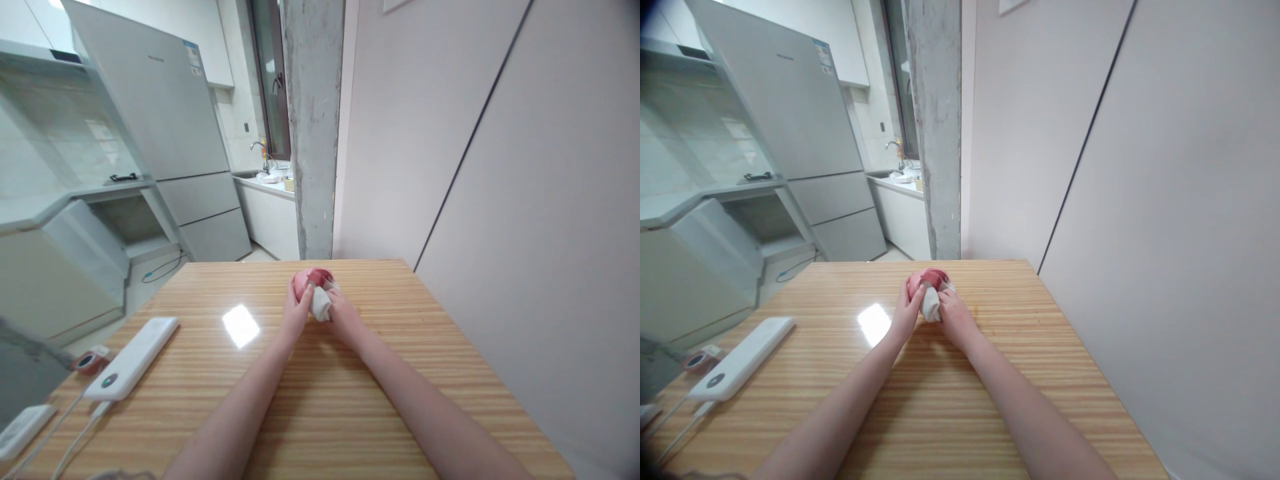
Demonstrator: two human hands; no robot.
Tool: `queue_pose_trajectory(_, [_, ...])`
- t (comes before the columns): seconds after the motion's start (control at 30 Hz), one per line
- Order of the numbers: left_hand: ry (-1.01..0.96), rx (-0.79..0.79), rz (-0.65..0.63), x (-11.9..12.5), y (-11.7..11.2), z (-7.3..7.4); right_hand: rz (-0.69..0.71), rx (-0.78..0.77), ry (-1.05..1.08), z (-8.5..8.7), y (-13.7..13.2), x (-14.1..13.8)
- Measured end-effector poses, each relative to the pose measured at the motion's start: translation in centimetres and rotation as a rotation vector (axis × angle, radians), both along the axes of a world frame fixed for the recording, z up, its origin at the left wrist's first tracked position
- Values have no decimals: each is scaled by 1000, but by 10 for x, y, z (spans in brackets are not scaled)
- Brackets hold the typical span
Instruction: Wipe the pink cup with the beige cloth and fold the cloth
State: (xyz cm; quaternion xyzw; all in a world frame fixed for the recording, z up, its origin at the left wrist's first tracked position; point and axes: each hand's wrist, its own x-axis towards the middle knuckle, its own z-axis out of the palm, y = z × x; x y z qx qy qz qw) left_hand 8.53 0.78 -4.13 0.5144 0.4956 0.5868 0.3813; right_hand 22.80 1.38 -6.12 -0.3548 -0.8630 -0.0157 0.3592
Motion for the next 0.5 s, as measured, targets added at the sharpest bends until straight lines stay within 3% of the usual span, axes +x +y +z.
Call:
queue_pose_trajectory(0.17, [171,47,49,-20,3,14,42,2,-83,3,2,1])
queue_pose_trajectory(0.33, [-91,-20,-29,0,0,4,-32,-12,3,-2,3,1])
queue_pose_trajectory(0.5, [-131,12,22,5,-3,2,25,-55,72,1,-3,-2])
